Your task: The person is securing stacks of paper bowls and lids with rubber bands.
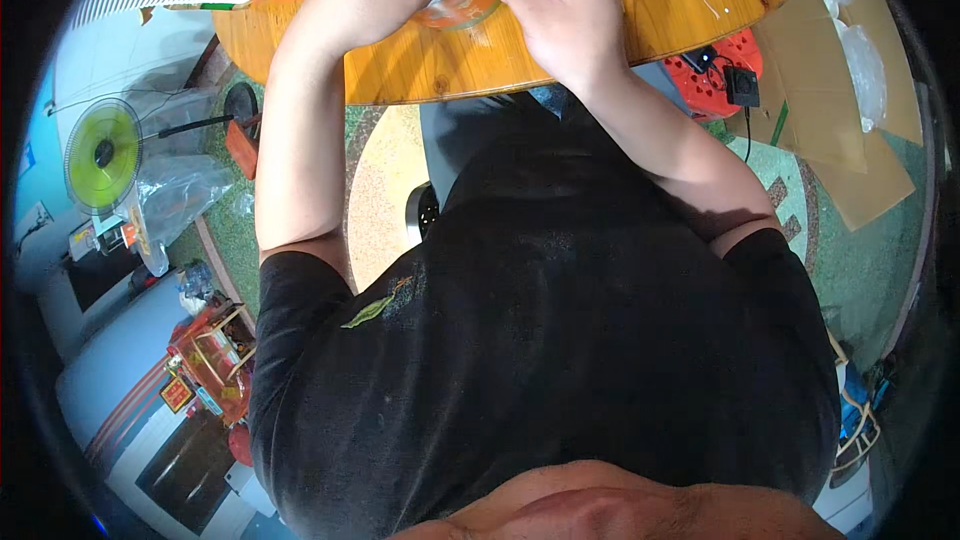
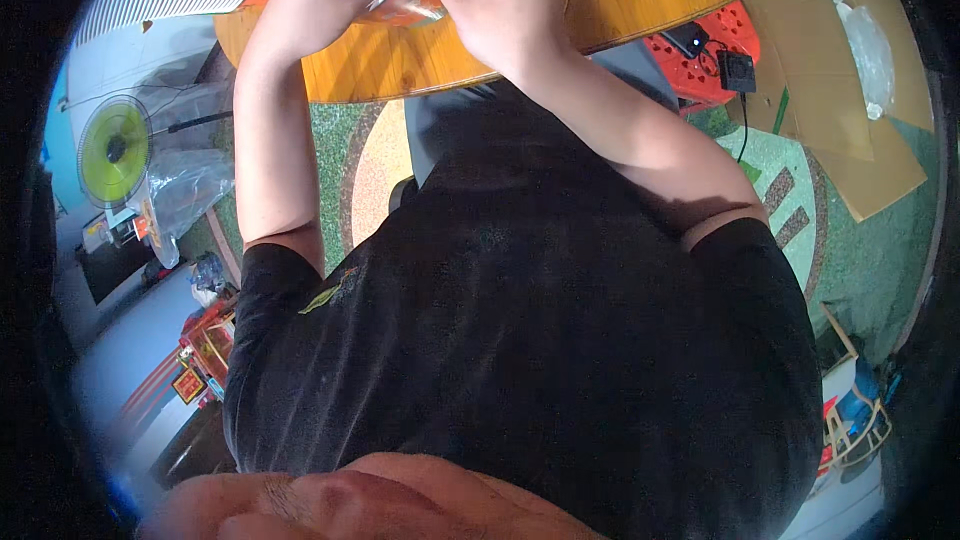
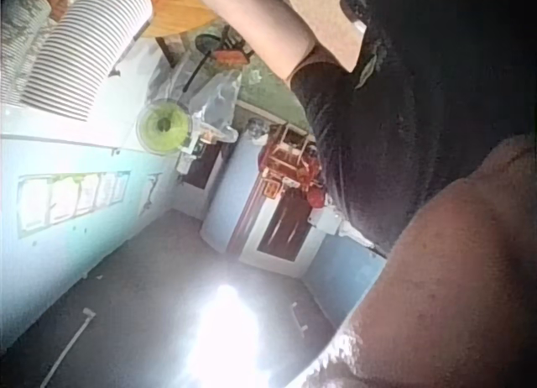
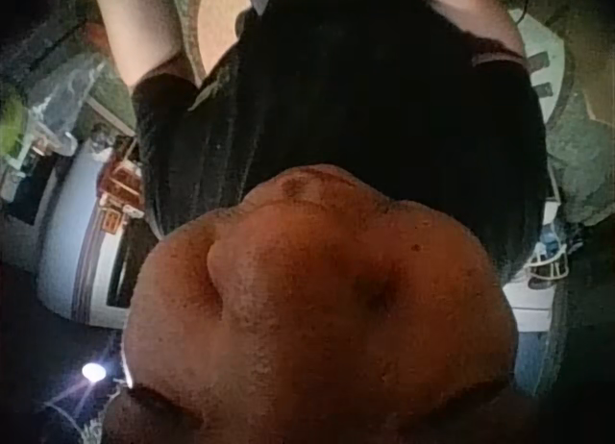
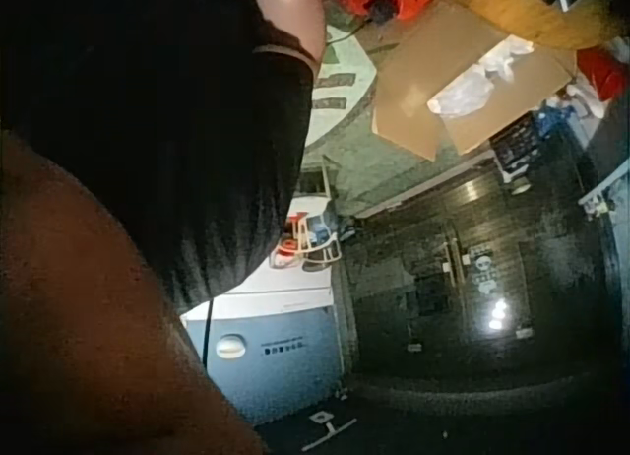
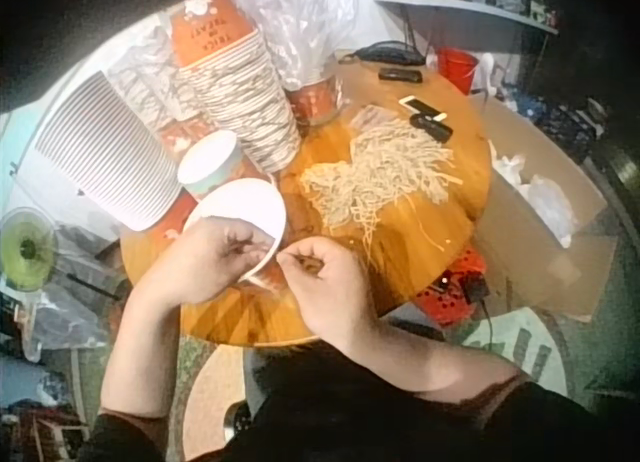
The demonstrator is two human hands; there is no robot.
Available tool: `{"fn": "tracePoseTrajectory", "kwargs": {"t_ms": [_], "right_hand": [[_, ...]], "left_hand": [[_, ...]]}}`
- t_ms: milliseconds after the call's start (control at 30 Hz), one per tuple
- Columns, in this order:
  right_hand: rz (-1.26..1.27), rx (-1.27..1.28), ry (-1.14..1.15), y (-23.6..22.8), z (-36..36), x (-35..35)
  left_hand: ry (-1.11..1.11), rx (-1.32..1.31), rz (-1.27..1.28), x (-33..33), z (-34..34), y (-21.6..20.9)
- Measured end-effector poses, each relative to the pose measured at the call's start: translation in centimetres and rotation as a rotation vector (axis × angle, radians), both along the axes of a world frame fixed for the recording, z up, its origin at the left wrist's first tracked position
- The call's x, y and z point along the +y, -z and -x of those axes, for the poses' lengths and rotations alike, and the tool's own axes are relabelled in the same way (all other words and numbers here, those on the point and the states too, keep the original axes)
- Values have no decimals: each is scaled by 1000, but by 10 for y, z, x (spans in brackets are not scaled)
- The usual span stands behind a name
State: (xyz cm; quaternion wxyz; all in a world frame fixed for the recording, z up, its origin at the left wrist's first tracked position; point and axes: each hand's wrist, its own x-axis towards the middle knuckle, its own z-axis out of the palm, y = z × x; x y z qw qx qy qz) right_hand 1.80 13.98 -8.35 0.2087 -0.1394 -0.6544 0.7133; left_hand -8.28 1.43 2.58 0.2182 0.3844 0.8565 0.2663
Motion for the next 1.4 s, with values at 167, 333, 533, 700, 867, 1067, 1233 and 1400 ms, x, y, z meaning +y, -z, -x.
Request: {"fn": "tracePoseTrajectory", "kwargs": {"t_ms": [167,333,533,700,867,1067,1233,1400], "right_hand": [[-31,-132,-7,-16,-2,-2],[-289,36,-7,16,4,1],[-179,74,-154,34,2,11],[-277,31,-229,15,-10,18],[-186,156,-143,20,-4,5],[-152,117,-318,7,-13,14],[-638,216,-373,-15,-24,45],[-795,140,-337,-71,-24,58]], "left_hand": [[-1,-42,31,1,6,0],[45,131,69,2,5,4],[-83,82,-129,-12,4,5],[-168,79,-307,-23,-15,2],[-216,-286,-648,-16,-44,20],[-282,-300,-650,-25,-32,52],[-204,-126,-409,-18,-39,29],[-22,-53,-411,-40,-17,56]]}}
